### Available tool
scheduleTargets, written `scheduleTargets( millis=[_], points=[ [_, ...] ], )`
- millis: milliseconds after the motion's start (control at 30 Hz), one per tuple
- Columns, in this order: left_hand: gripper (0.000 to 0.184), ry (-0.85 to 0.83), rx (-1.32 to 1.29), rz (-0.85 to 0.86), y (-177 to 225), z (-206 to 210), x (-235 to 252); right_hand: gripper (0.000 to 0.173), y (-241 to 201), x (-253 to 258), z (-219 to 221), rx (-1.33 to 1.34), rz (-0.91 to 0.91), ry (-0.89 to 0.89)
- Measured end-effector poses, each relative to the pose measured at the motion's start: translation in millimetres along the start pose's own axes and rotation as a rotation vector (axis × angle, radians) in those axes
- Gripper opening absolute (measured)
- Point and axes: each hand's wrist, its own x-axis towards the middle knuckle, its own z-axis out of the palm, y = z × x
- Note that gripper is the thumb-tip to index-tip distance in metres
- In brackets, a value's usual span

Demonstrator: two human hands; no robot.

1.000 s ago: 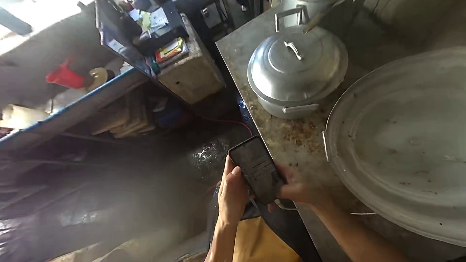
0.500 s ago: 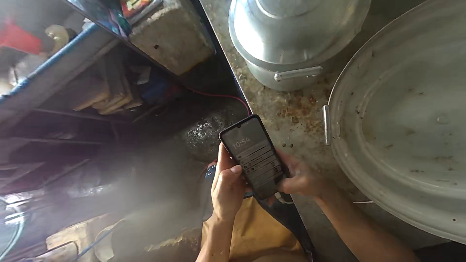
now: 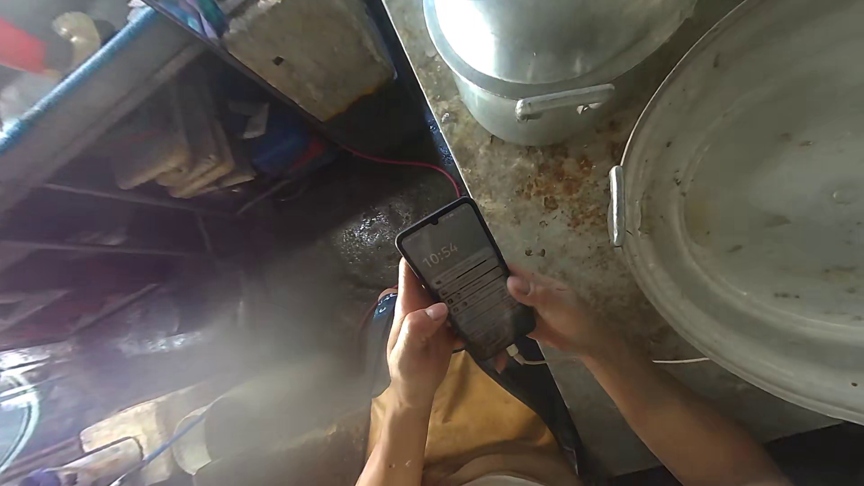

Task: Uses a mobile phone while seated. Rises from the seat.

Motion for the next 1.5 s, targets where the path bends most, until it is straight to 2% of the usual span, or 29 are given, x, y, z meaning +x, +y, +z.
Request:
scheduleTargets(
  millis=[200, 467, 800, 1267, 1500],
  points=[
    [0.054, 0.011, 0.015, -0.015, -2.0, -1.2, -0.2, 0.048, 3.1, 0.9, -7.3, -0.021, -0.038, -0.074],
    [0.058, 0.022, 0.022, -0.001, -3.9, 2.5, 2.9, 0.062, 0.3, -0.3, -10.8, -0.121, -0.026, -0.027],
    [0.059, 0.03, 0.047, -0.009, -3.9, 3.9, 4.6, 0.07, -1.1, -0.2, -11.1, -0.141, -0.02, -0.01],
    [0.064, 0.052, 0.063, -0.012, -4.1, 6.0, 4.1, 0.064, -2.8, -1.0, -9.8, -0.155, -0.029, -0.002],
    [0.061, 0.037, 0.059, 0.003, -4.5, 6.1, 5.1, 0.063, -2.4, -0.4, -11.2, -0.154, -0.022, -0.007]
  ],
)
